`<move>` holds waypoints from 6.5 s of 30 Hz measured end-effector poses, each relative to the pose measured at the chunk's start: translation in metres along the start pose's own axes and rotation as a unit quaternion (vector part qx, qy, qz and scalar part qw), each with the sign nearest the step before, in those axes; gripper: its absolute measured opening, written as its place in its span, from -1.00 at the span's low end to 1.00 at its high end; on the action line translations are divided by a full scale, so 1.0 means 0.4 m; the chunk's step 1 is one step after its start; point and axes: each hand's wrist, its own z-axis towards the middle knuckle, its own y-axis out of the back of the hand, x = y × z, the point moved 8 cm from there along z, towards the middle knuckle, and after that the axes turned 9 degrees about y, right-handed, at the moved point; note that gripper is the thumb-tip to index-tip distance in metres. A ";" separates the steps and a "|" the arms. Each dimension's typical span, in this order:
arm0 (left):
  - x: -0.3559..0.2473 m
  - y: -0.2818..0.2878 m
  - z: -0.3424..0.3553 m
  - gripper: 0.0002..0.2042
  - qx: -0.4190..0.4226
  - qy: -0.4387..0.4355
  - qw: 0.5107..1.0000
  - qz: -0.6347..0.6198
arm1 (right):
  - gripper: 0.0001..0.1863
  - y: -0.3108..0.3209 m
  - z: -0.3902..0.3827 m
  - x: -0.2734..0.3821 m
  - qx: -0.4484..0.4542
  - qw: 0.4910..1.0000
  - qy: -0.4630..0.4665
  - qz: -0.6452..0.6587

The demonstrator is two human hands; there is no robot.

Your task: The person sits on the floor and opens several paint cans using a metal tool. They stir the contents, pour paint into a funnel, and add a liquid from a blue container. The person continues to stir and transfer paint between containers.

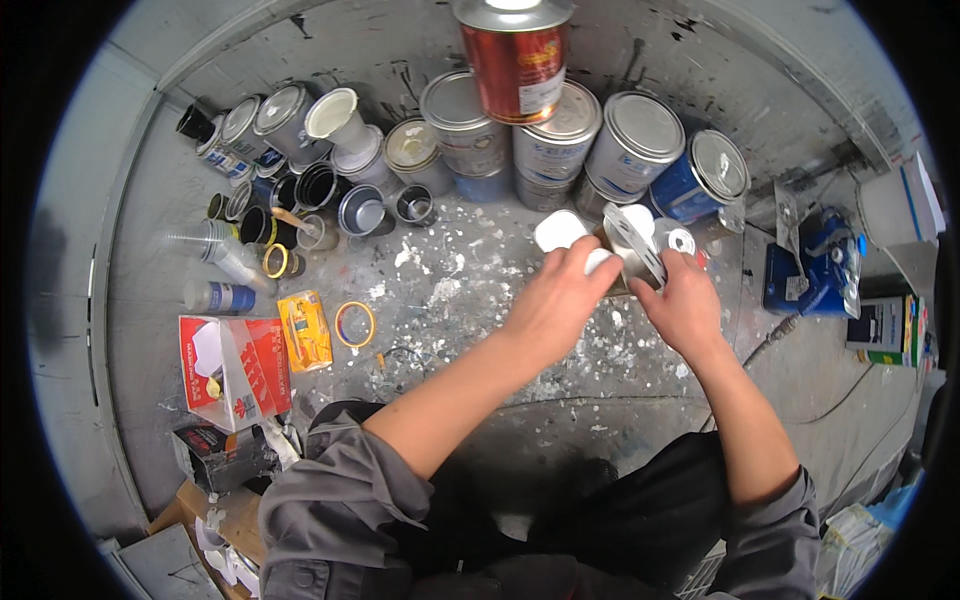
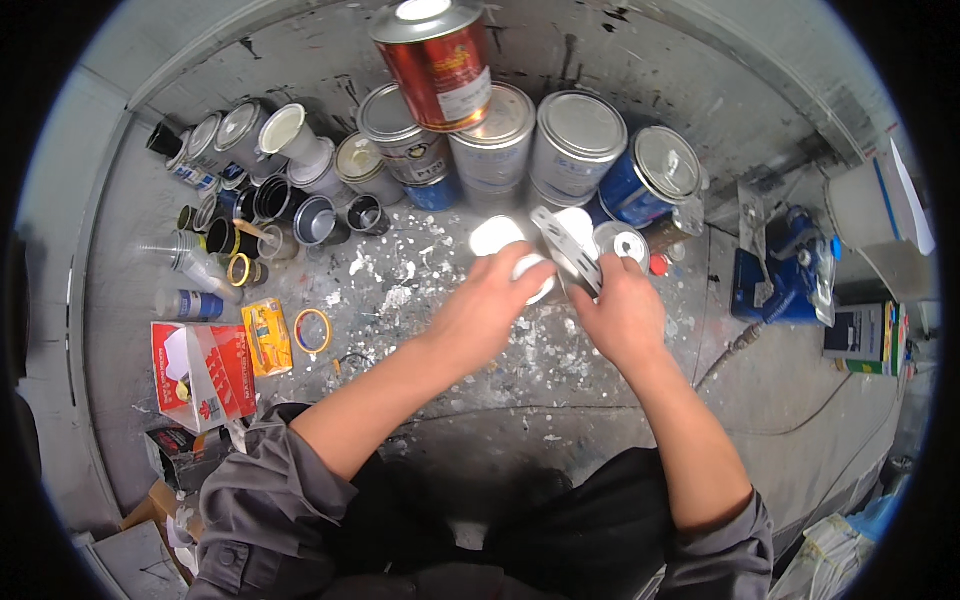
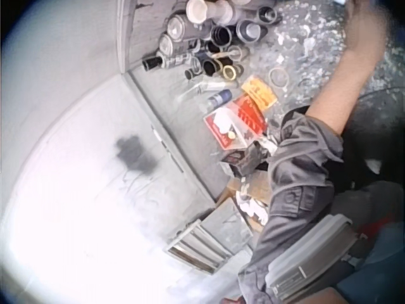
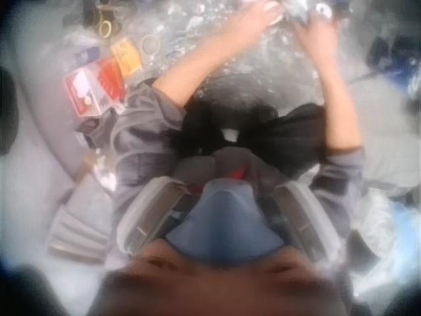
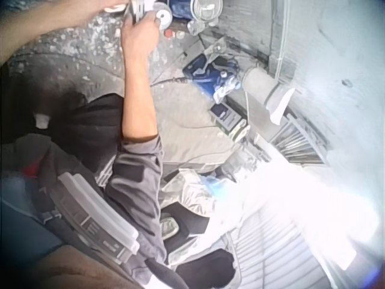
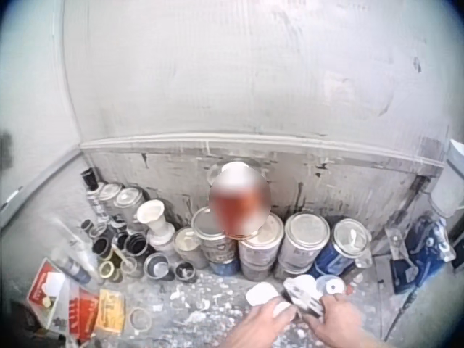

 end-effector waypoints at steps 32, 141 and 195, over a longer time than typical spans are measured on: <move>0.044 0.560 0.352 -0.19 -0.347 0.125 0.929 0.034 | -0.54 -0.107 0.072 0.164 0.085 0.993 0.087 0.005; 1.024 0.258 -0.258 -0.50 0.022 0.499 0.778 -0.381 | -0.45 -0.102 0.056 0.159 0.117 0.992 0.010 -0.055; 0.979 0.219 -0.323 -0.55 -0.210 0.446 0.699 -0.518 | -0.42 -0.114 0.057 0.132 0.105 0.993 0.014 -0.057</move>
